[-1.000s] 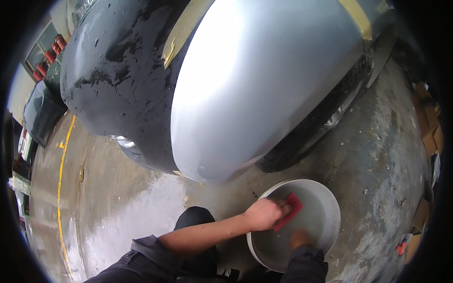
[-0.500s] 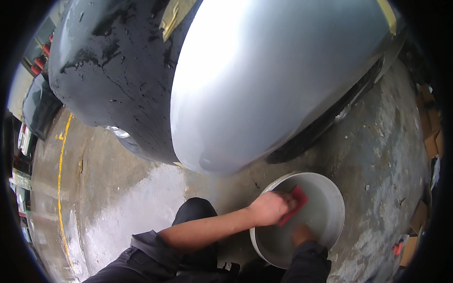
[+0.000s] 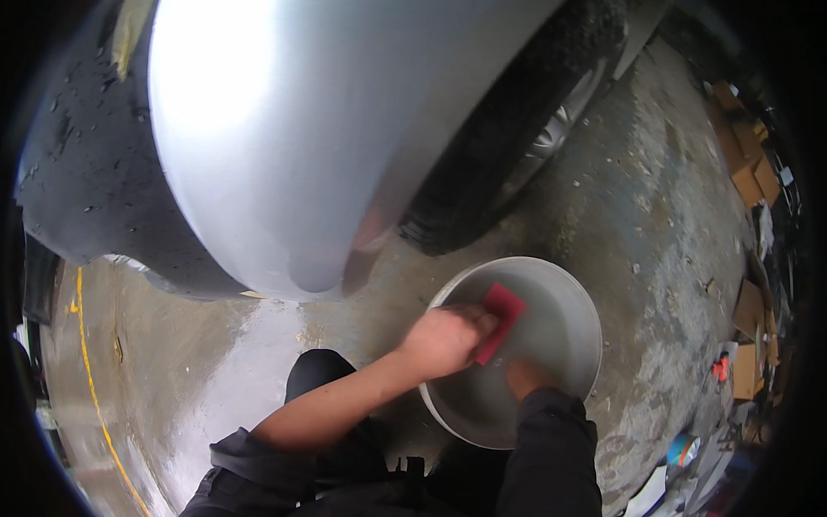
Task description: The person kneels beside a bucket of water and repeatedly scrubs multiple pieces of sandpaper together to clean them. After cleaning, the person stands, picks up a blue cloth from the car hood, and wipes the sandpaper pieces with the cloth.
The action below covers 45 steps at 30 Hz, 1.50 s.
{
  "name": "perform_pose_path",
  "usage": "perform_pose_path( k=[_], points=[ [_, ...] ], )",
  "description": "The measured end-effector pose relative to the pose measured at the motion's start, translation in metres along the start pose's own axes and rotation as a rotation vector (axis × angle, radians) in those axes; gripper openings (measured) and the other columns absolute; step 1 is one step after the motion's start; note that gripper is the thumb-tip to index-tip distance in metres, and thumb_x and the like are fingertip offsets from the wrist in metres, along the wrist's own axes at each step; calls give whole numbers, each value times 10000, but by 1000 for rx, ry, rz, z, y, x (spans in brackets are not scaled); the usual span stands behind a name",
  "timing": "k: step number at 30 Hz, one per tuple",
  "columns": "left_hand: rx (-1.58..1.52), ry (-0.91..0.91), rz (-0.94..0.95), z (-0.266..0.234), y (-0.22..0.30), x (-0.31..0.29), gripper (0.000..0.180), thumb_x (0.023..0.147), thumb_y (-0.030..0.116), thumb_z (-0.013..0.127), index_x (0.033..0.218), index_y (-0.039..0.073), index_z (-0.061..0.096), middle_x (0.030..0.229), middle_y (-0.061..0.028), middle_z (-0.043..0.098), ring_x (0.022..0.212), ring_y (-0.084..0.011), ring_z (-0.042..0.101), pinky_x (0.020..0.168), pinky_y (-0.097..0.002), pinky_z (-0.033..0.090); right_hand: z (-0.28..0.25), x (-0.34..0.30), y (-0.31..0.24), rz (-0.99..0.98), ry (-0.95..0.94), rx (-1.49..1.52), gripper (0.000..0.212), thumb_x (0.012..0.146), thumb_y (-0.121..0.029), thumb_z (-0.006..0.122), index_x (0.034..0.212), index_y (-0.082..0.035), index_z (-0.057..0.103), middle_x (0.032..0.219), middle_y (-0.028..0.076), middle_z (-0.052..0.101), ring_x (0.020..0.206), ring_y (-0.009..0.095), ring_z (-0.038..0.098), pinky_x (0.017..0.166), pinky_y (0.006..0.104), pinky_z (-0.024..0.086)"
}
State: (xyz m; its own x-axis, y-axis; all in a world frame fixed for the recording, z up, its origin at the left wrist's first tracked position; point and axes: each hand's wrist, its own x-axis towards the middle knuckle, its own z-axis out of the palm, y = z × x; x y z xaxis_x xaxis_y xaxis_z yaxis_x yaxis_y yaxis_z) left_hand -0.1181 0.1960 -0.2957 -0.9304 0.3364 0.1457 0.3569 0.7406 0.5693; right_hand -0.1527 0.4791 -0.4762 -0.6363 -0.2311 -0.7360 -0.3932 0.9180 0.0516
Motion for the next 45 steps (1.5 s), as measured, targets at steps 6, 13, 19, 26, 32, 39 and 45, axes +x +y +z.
perform_pose_path(
  k=[6,13,19,26,32,39,45],
  points=[
    [12,-5,15,-7,3,1,378,753,94,722,1121,56,641,1034,-110,669,990,-302,690,828,-411,579,-14,9,-7,-12,-4,22,248,960,-267,666,941,-38,760,924,130,713,847,279,672,739,463,541],
    [17,-1,3,-2,-1,1,331,759,113,711,1075,57,634,1051,-114,685,1002,-301,692,841,-414,578,-26,33,-13,-34,-13,18,250,951,-264,682,915,-28,753,871,118,705,799,252,659,706,451,529],
    [15,-16,0,1,-1,3,187,818,131,665,992,70,635,994,-144,705,974,-315,704,853,-411,575,-67,50,-6,-57,17,52,253,943,-262,696,892,-19,747,825,108,697,759,229,648,677,440,520],
    [194,-188,-16,2,3,6,166,854,163,666,1002,87,675,999,-148,730,954,-326,724,820,-453,589,-102,-11,40,92,237,1023,283,920,-285,735,831,-16,734,769,96,684,707,195,620,640,431,495],
    [321,-317,5,4,6,8,243,893,278,689,1054,96,686,1023,-120,740,953,-304,734,814,-439,595,-94,-74,40,34,504,1112,340,887,-309,793,776,-12,668,685,10,548,645,128,472,577,374,401],
    [-275,-262,-297,-1,24,21,443,979,426,678,1234,64,661,1028,-102,761,877,-236,738,745,-390,593,-112,-125,-16,-174,556,1695,297,941,-261,783,1113,-20,761,1003,42,765,881,109,677,816,289,536],
    [-1187,-244,-489,35,12,43,276,976,293,757,1095,44,757,961,-51,754,758,-107,696,630,-284,583,-111,-125,-47,-167,619,1843,371,1009,-379,701,1111,-25,745,1003,10,738,897,85,634,834,277,512]
  ],
)
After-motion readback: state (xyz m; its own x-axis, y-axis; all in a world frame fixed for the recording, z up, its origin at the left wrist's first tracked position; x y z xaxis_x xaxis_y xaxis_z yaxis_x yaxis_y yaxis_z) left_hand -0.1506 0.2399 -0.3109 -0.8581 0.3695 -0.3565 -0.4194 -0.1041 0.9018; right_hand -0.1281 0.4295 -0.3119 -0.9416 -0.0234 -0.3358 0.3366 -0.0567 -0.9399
